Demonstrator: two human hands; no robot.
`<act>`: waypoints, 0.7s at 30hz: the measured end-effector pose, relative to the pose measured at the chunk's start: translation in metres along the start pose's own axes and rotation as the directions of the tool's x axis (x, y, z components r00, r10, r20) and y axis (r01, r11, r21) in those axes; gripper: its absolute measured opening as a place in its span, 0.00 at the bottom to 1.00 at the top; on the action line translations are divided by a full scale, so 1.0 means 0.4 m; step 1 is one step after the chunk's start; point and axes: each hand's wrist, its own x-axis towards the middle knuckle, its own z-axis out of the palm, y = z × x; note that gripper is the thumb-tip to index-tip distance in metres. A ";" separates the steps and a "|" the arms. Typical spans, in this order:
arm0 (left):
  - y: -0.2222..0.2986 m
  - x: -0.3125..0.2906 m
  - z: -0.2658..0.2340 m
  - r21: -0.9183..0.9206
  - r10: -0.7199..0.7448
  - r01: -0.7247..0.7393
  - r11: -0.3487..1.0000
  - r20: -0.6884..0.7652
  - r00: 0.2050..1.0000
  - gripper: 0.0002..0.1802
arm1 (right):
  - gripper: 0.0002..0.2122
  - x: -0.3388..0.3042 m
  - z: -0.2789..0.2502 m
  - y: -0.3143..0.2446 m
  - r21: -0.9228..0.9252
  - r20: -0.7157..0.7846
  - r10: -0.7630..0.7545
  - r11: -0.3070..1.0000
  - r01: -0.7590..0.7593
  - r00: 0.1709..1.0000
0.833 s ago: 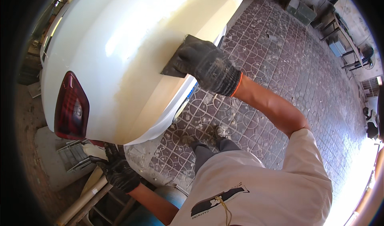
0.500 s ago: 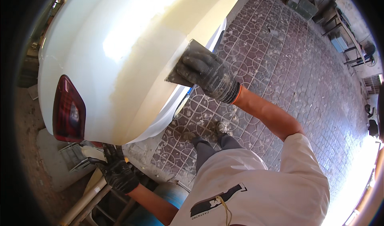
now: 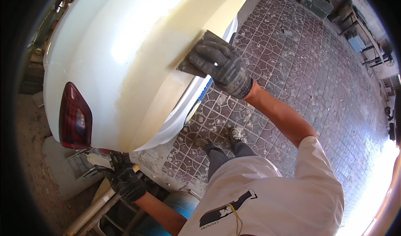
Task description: The person sands the rear bumper and side panel of a white car using a sanding block. They work methodically across the surfaces, applying consistent pressure to smooth the paint.
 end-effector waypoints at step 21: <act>0.010 0.029 -0.027 -0.091 -0.127 0.166 0.982 0.332 0.935 0.23 | 0.16 0.039 0.068 0.053 0.059 -0.090 0.554 0.832 -0.551 0.827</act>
